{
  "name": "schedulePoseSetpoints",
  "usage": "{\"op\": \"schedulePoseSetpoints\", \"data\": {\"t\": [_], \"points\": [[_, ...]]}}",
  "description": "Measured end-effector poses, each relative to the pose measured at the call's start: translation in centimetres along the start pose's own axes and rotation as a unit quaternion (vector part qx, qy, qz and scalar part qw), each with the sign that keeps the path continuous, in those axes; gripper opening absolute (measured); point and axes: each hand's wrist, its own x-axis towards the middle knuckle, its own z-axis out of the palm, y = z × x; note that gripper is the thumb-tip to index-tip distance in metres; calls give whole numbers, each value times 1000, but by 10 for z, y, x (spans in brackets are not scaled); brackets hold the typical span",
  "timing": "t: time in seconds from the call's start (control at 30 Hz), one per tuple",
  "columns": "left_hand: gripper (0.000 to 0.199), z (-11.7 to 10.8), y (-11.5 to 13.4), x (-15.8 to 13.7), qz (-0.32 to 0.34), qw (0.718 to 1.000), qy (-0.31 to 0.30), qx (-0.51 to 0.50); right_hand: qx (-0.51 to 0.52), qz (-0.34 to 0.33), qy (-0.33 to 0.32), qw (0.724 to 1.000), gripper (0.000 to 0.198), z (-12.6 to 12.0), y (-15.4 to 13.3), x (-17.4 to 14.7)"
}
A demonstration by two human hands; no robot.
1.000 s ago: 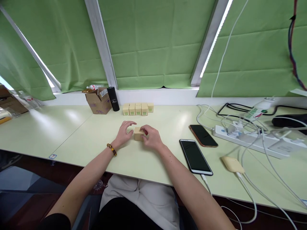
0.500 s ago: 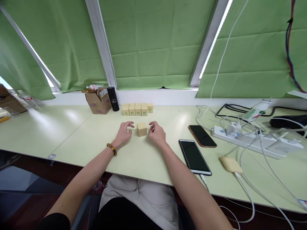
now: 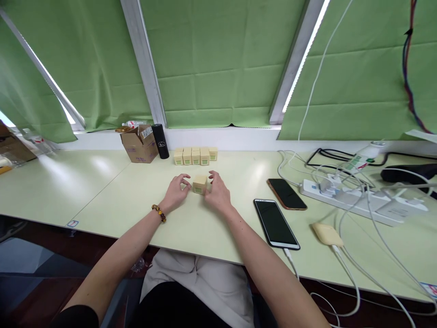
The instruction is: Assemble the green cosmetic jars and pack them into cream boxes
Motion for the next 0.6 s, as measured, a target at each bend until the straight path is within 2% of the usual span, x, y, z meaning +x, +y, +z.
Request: {"op": "schedulePoseSetpoints", "data": {"t": [0.07,0.2,0.33,0.43,0.6], "points": [[34,0,-3,1,-11,1000,16,8,21,17,13,1000,76,1,5,3],[35,0,-4,2,-25,999,16,29,103,20,-18,994,81,10,12,8],[31,0,-1,1,-32,998,7,50,149,45,-21,988,66,18,20,21],[30,2,0,0,-25,998,-2,55,161,73,-15,984,52,13,32,45],[30,4,0,0,-13,999,-6,47,102,168,57,979,59,-5,57,97]]}}
